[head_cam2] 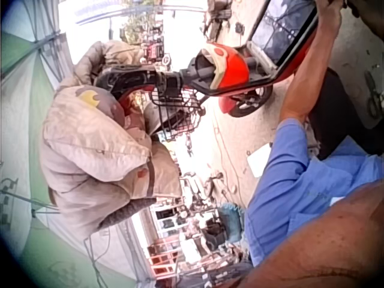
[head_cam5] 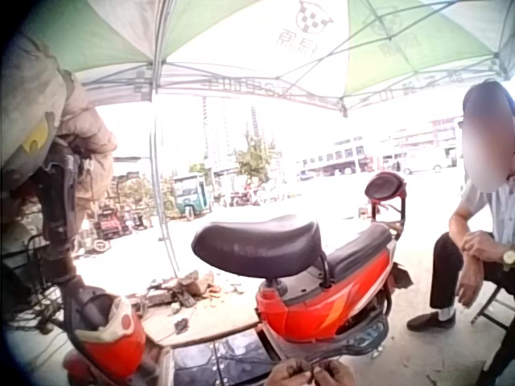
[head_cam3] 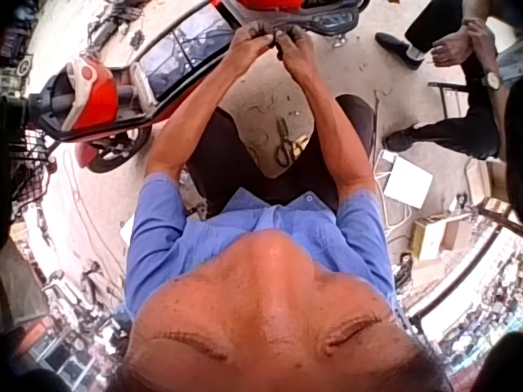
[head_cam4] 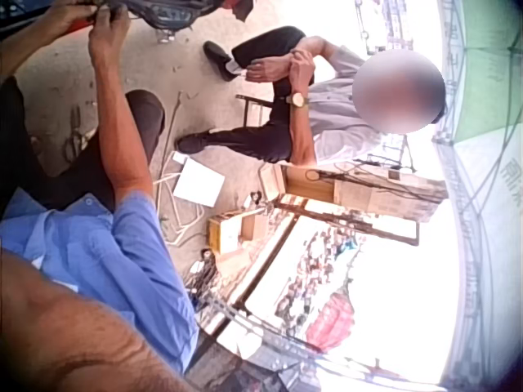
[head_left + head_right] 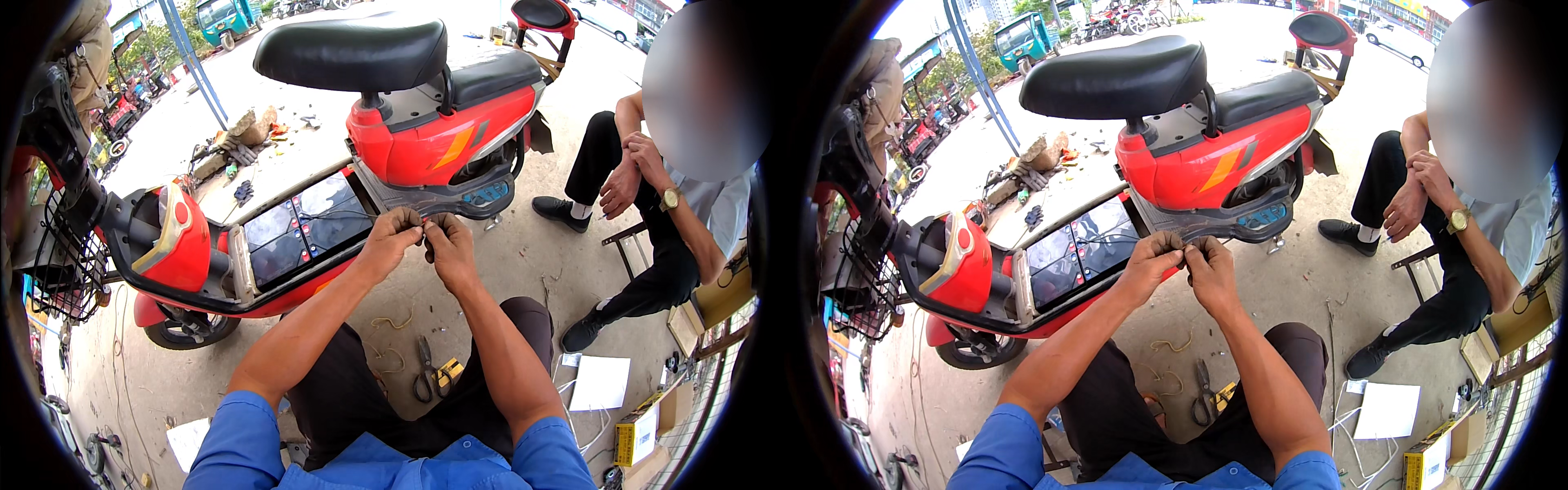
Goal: The person repairs the electrical connections of a red scooter's battery pack. They use pliers to strip wire insulation, twist the wires together, and then use a screwdriver to tighten the battery terminals.
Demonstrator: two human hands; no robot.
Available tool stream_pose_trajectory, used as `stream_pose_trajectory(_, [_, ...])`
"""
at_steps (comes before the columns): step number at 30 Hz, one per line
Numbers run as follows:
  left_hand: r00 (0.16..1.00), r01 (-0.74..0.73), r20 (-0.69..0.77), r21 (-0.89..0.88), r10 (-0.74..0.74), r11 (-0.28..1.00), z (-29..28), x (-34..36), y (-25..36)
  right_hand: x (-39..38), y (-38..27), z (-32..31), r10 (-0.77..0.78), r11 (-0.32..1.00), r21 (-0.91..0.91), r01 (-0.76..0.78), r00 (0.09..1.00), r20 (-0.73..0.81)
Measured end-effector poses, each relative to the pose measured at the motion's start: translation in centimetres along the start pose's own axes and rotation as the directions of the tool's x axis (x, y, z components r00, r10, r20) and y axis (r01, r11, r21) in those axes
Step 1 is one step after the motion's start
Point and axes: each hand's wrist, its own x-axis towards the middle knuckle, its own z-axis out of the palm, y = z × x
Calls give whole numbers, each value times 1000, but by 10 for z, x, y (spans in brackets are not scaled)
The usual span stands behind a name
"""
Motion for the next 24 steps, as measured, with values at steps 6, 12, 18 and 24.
stream_pose_trajectory(6, [999,1,-40,1,-1,1000,4,0,3,-1,-2,-1,-10,1000,5,10,1000,13])
stream_pose_trajectory(12, [992,26,-129,100,-13,995,0,1,1,-2,-2,1,-11,998,-54,12,1000,8])
stream_pose_trajectory(18, [989,38,-150,183,-10,982,2,1,3,1,5,0,-70,990,-121,67,997,-22])
stream_pose_trajectory(24, [986,35,-166,206,0,978,3,1,4,0,3,2,-90,986,-143,85,995,-31])
